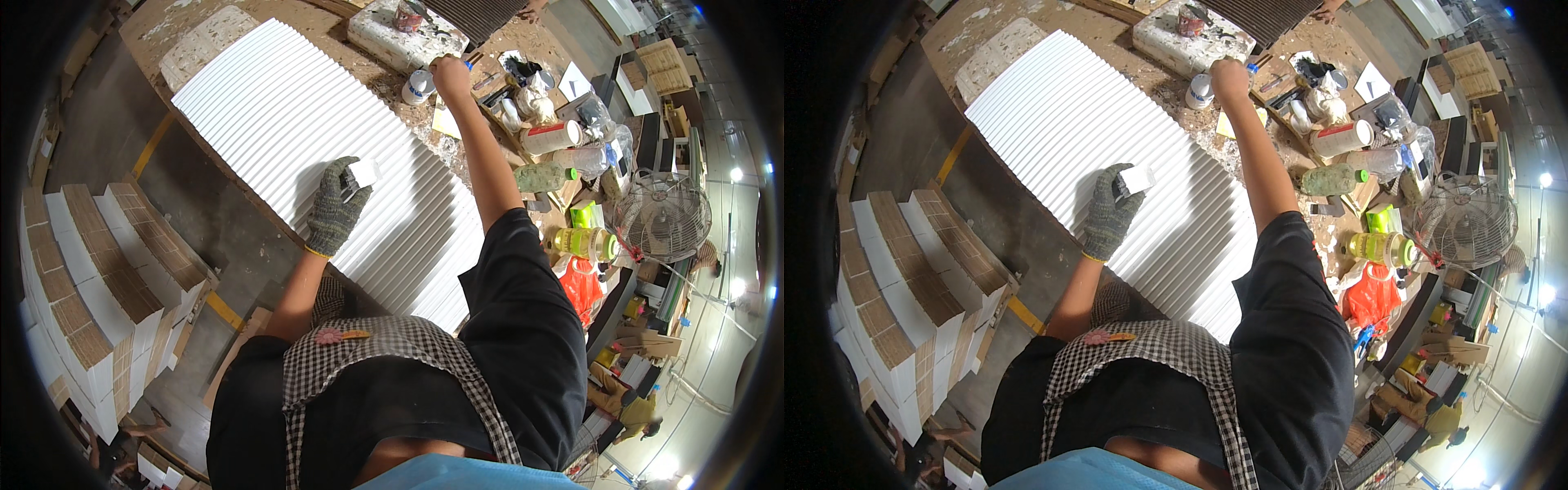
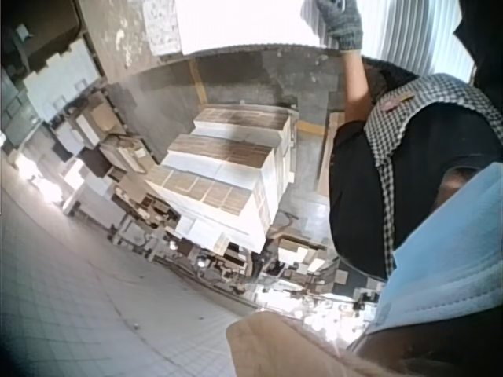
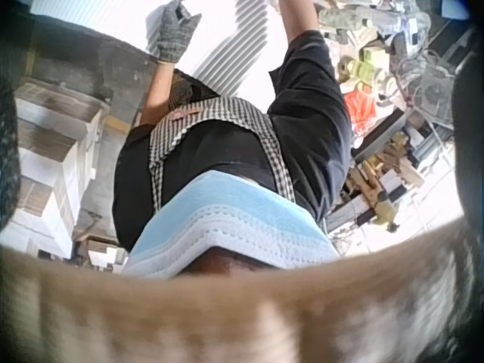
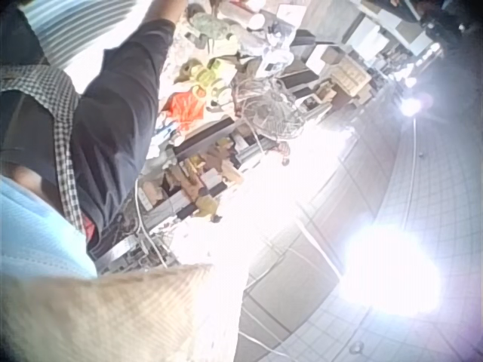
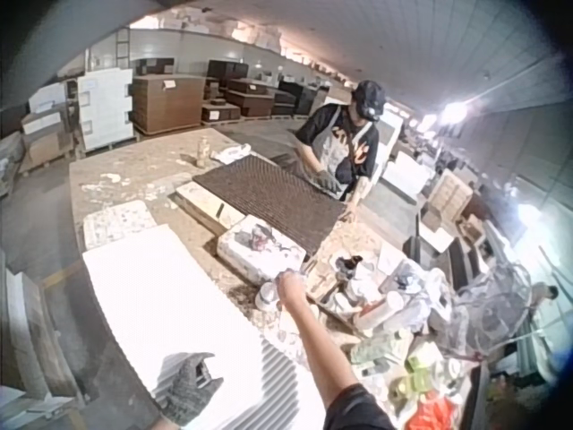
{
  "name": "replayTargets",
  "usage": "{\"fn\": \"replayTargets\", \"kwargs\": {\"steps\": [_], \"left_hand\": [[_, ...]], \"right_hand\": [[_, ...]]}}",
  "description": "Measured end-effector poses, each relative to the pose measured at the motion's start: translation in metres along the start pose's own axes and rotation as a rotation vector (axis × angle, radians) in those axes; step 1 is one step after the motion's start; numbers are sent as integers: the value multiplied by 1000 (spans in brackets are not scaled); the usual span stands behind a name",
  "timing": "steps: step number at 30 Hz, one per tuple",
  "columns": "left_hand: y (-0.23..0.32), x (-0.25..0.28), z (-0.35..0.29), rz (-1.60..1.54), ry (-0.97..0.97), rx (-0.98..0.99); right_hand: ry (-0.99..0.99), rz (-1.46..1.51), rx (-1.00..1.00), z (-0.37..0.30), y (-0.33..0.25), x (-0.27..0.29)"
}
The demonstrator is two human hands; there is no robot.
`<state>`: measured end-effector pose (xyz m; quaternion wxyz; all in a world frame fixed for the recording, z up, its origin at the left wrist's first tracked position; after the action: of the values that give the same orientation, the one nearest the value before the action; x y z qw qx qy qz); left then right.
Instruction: The person applies glue to a white corrugated panel using a small brush and a sponge. They repeatedly dip the brush into a container, spread glue along the ridges, and wipe the surface with a sponge. The person works at a cluttered workbench in a workshop.
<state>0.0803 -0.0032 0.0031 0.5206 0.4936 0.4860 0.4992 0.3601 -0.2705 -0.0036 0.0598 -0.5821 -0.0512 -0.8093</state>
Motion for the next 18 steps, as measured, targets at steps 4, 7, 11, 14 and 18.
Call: {"fn": "replayTargets", "kwargs": {"steps": [4, 7, 11, 14, 18], "left_hand": [[3, 1, 0, 30, 0, -21], [6, 0, -1, 36, -4, -43], [4, 0, 0, 11, -7, 0], [4, 0, -1, -4, -6, 11], [3, 0, -1, -6, -2, 18]], "right_hand": [[-184, -88, 112, -6, -13, -18], [-310, 60, 53, -11, -10, -26], [-209, 294, -143, -8, 10, -15], [-107, 146, -111, -6, 9, -5], [-176, -79, 73, -10, -12, -15]]}}
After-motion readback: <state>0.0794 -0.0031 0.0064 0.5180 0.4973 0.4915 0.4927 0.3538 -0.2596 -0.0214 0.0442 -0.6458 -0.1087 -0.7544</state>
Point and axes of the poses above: each hand's wrist, its own z-axis towards the middle knuckle, its own x-axis out of the back of the hand, y = z × x, the point moved 8 cm from there along z, towards the middle knuckle, and after that the axes turned 5 degrees about -z, right-handed, at the moved point
